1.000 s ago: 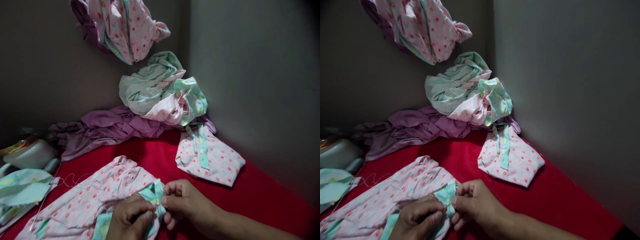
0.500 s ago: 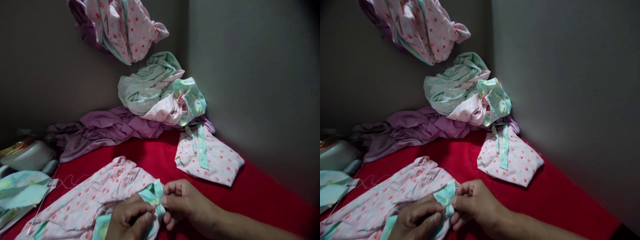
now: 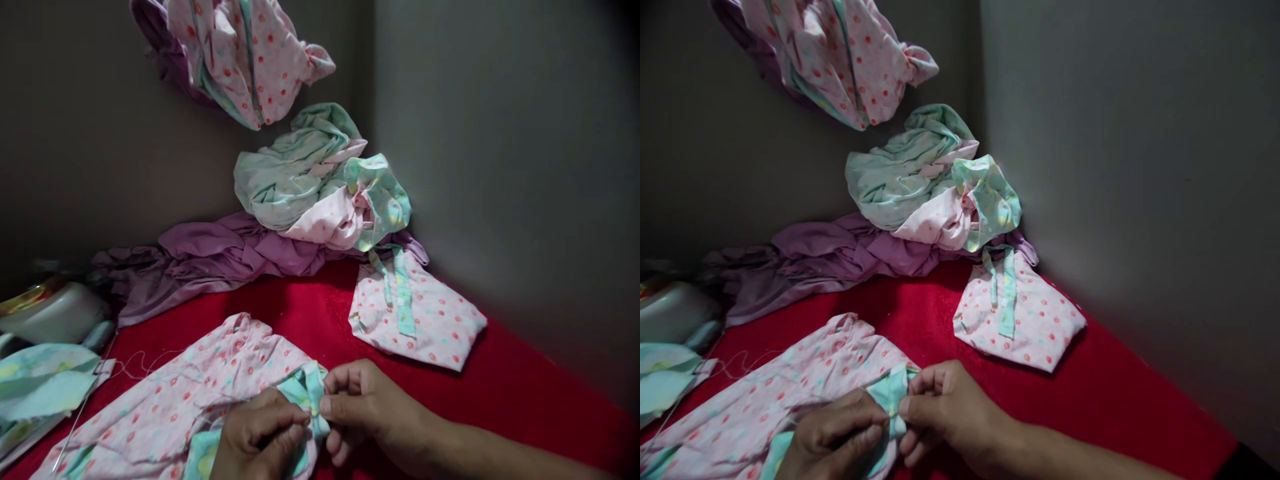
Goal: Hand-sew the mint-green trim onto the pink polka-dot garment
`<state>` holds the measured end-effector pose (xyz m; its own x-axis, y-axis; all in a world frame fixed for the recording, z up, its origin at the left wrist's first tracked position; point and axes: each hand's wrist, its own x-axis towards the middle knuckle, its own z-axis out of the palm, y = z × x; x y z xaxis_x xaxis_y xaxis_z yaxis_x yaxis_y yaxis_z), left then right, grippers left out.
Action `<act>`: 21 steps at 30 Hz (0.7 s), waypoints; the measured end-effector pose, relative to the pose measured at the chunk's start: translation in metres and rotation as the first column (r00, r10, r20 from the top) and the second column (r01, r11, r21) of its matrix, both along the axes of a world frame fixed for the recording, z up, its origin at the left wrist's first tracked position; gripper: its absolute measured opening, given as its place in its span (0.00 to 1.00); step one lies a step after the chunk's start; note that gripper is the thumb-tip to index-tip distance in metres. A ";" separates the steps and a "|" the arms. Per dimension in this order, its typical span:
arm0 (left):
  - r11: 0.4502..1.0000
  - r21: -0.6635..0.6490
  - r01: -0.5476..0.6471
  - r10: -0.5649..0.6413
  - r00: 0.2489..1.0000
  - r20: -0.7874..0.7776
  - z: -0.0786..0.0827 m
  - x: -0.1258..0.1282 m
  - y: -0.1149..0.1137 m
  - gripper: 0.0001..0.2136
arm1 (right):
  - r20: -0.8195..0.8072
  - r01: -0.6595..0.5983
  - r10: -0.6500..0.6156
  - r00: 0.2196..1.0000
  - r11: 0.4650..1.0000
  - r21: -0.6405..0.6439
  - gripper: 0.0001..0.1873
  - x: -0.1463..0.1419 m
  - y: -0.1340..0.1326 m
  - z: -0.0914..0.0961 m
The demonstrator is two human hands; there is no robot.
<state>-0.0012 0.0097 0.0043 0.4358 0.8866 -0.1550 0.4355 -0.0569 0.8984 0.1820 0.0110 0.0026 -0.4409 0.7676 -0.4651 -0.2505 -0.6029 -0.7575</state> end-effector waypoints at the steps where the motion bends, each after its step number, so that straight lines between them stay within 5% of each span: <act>1: 1.000 0.009 -0.011 0.011 1.000 0.016 -0.003 0.000 0.000 0.12 | -0.002 0.001 -0.001 1.000 1.000 0.001 0.20 0.000 0.000 0.000; 7: 0.994 0.089 -0.067 0.057 0.992 0.112 -0.018 -0.001 0.000 0.10 | 0.008 -0.005 0.005 1.000 1.000 -0.004 0.20 -0.002 0.001 0.002; 14: 0.998 0.067 -0.003 0.000 0.999 0.047 0.000 0.006 0.000 0.11 | 0.021 -0.033 0.033 0.999 0.999 -0.003 0.21 -0.005 -0.002 0.000; 21: 0.977 -0.029 -0.213 0.214 0.976 0.037 0.000 0.015 -0.003 0.09 | 0.027 0.029 -0.029 0.999 1.000 0.003 0.17 -0.004 0.000 0.002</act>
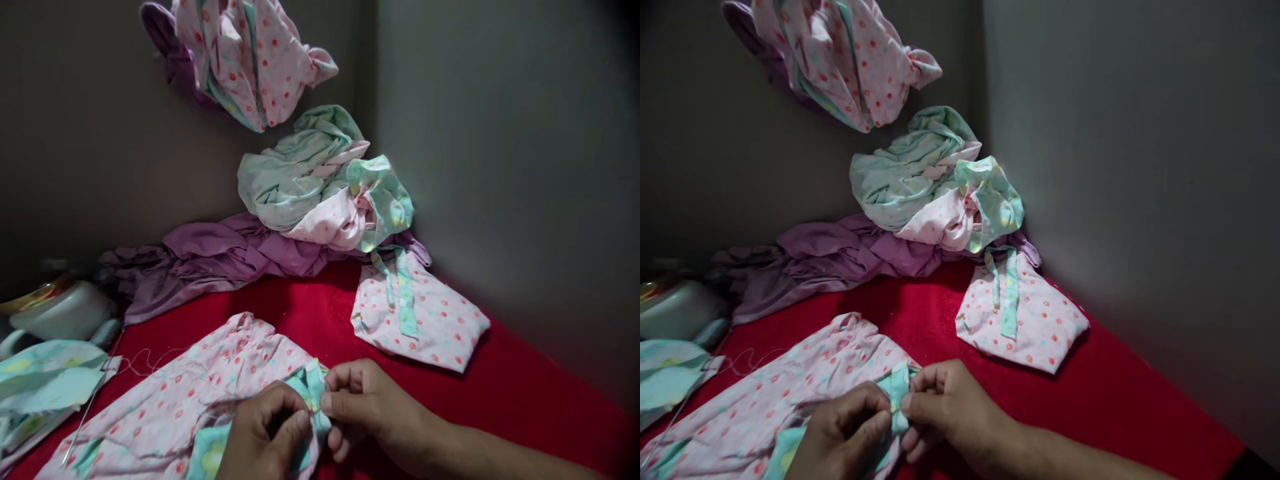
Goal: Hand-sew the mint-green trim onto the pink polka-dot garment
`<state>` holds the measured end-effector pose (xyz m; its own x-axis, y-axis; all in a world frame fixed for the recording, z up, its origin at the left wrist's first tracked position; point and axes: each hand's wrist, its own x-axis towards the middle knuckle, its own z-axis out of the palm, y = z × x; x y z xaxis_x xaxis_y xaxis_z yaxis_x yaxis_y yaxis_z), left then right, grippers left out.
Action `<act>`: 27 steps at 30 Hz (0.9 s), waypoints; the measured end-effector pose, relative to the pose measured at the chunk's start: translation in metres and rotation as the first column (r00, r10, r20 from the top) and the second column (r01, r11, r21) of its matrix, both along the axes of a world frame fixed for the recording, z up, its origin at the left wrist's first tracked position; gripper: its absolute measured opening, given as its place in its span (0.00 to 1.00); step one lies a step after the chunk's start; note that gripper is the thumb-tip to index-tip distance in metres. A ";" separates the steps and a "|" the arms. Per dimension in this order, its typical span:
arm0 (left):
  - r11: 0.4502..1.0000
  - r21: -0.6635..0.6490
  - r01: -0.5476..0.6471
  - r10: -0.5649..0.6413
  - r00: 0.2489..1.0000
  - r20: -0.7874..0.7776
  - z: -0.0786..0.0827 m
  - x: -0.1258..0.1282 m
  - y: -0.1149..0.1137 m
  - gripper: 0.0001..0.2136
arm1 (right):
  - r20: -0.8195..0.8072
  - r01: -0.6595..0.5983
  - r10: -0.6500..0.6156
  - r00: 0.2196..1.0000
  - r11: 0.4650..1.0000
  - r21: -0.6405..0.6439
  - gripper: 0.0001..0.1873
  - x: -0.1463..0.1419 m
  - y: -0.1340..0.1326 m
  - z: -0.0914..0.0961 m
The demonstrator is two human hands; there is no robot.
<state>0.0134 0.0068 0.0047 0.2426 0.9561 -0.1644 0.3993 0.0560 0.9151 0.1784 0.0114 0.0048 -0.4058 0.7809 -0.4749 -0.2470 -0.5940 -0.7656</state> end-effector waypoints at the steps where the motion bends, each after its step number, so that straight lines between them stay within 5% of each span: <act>1: 0.999 0.023 0.023 -0.023 0.999 -0.024 0.000 0.000 0.000 0.09 | 0.003 0.002 -0.002 1.000 1.000 0.001 0.17 0.000 0.000 0.000; 7: 0.946 0.299 0.128 -0.092 0.987 -0.130 0.002 -0.003 0.001 0.09 | 0.050 -0.015 0.014 0.999 1.000 0.022 0.19 -0.003 -0.001 -0.002; 12: 0.637 0.761 0.119 0.027 0.984 -0.177 -0.004 -0.002 -0.006 0.07 | 0.097 -0.002 -0.004 0.995 0.998 0.056 0.19 -0.006 -0.001 0.000; 18: 0.527 0.771 0.357 0.055 0.891 -0.451 -0.013 0.005 -0.009 0.12 | 0.138 -0.028 0.014 0.990 0.994 0.101 0.15 -0.009 -0.002 0.000; 23: 0.432 0.836 0.339 0.115 0.899 -0.423 -0.016 0.003 -0.004 0.10 | 0.160 -0.024 0.004 0.987 0.992 0.127 0.14 -0.008 -0.002 0.001; 27: 0.424 0.836 0.349 0.078 0.905 -0.418 -0.020 0.003 -0.006 0.11 | 0.202 -0.075 0.044 0.978 0.986 0.146 0.11 -0.009 -0.004 -0.002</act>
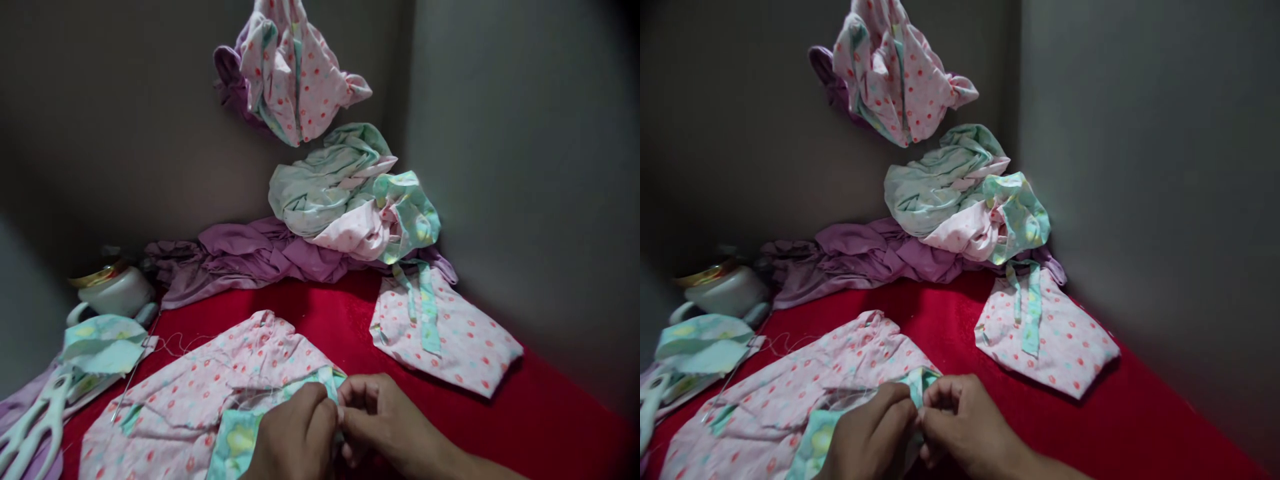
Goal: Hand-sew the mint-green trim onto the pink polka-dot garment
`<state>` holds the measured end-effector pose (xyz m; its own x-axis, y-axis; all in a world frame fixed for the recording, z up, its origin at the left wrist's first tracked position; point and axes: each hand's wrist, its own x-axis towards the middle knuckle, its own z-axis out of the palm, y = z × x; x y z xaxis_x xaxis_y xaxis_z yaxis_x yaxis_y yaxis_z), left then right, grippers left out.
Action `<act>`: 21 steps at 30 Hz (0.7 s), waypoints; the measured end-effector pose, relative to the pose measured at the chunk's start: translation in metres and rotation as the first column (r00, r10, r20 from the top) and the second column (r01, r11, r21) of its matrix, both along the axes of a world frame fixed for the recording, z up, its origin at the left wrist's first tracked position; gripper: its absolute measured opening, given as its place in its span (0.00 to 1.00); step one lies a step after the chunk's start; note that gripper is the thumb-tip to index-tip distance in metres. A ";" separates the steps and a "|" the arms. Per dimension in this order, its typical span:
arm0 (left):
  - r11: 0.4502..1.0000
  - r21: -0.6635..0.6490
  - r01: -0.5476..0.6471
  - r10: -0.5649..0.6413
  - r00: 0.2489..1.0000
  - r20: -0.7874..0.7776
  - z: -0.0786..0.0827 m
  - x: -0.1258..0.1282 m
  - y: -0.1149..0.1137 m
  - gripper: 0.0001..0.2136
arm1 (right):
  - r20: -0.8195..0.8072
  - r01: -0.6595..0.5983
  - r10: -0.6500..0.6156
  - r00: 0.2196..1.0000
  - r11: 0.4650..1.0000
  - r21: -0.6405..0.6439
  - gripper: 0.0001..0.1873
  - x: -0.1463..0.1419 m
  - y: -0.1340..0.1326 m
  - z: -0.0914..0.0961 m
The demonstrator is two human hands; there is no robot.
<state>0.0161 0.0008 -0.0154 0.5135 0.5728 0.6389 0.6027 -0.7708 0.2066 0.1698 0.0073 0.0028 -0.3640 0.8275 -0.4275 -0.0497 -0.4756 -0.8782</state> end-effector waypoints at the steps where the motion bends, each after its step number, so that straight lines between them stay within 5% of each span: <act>1: 1.000 -0.024 0.015 -0.015 1.000 0.012 -0.001 0.000 -0.002 0.12 | 0.022 -0.008 0.008 1.000 1.000 0.016 0.09 -0.001 0.000 -0.001; 4: 0.991 -0.130 0.039 -0.032 0.998 0.055 -0.001 0.003 -0.009 0.13 | 0.089 -0.002 -0.004 0.996 0.997 0.073 0.06 -0.002 0.000 -0.002; 6: 0.944 -0.325 0.055 -0.004 0.988 0.155 0.006 0.004 -0.011 0.12 | 0.099 0.023 -0.031 0.995 0.997 0.080 0.06 -0.002 0.001 -0.001; 10: 0.654 -0.730 0.200 0.222 0.872 0.437 0.032 0.003 -0.010 0.14 | 0.034 0.052 -0.053 0.998 0.998 0.030 0.07 0.004 0.003 0.001; 15: 0.292 -0.845 0.448 0.611 0.592 0.525 0.060 -0.008 0.001 0.13 | -0.082 -0.016 0.010 0.997 0.997 -0.073 0.08 0.008 0.003 0.002; 19: 0.199 -0.832 0.518 0.719 0.500 0.484 0.073 -0.018 0.013 0.16 | -0.184 -0.064 0.036 0.982 0.986 -0.151 0.11 0.006 0.002 0.002; 21: 0.233 -0.835 0.498 0.739 0.468 0.485 0.085 -0.031 0.021 0.17 | -0.170 -0.053 0.024 0.985 0.984 -0.170 0.10 0.005 0.002 0.003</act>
<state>-0.0147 0.0214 0.0696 0.0592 0.9169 -0.3948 -0.2527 0.3963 0.8826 0.1744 0.0091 0.0053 -0.4724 0.7300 -0.4940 -0.1672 -0.6245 -0.7629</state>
